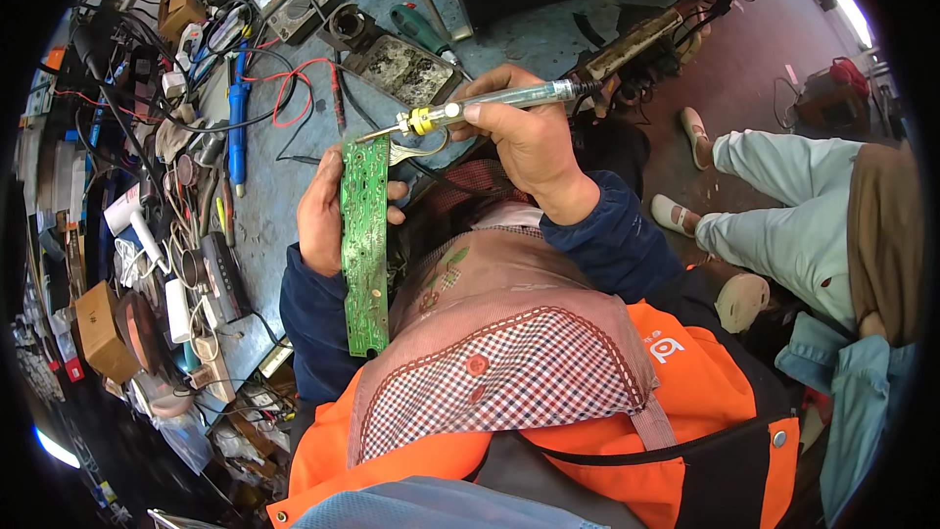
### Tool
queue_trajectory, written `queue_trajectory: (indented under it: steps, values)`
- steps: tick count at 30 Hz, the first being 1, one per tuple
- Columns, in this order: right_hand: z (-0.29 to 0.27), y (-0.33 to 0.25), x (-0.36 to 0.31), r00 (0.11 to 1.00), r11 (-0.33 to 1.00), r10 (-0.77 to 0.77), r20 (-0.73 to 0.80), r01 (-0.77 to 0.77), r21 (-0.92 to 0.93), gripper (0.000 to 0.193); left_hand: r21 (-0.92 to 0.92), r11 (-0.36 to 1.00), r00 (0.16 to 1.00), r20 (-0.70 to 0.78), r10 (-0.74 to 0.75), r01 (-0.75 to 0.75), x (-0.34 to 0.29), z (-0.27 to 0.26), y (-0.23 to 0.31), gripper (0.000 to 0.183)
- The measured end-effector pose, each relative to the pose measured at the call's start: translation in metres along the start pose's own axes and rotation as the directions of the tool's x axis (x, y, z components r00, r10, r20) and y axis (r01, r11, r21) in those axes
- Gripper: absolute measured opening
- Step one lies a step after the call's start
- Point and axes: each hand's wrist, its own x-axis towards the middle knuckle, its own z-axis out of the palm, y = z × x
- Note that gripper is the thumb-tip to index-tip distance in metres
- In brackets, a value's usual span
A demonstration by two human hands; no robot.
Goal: The person repairs a circuit board by soldering wires and components, testing connections with a multimeter, and using a screwdriver to adjust parts. They handle a green circuit board, wires, and a multimeter throughout the process.
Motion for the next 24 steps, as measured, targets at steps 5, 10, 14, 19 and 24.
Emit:
queue_trajectory:
  steps: [5, 10, 14, 19, 24]
  values:
    - [-0.004, 0.0, 0.002, 0.998, 0.998, 0.056, 0.023, -0.057, 0.036, 0.024, 0.041, 0.998, 0.999, -0.003, -0.052, 0.052, 0.0, -0.003, 0.003, 0.038]
    - [-0.004, -0.002, 0.003, 0.996, 0.995, 0.08, 0.043, -0.082, 0.049, 0.024, 0.044, 0.998, 0.999, 0.0, -0.054, 0.054, 0.0, -0.004, 0.003, 0.036]
    - [-0.001, -0.003, 0.003, 0.996, 0.993, 0.085, 0.036, -0.088, 0.077, 0.022, -0.002, 0.998, 0.997, -0.049, -0.063, 0.063, 0.001, 0.003, 0.004, 0.037]
    - [0.0, -0.004, 0.003, 0.996, 0.993, 0.09, 0.03, -0.092, 0.078, 0.021, 0.046, 0.997, 0.997, -0.052, -0.061, 0.064, 0.001, 0.003, 0.004, 0.037]
    - [-0.002, -0.002, 0.003, 0.996, 0.994, 0.079, 0.041, -0.082, 0.074, 0.021, 0.044, 0.999, 0.998, -0.062, -0.028, 0.031, 0.0, 0.005, 0.002, 0.035]
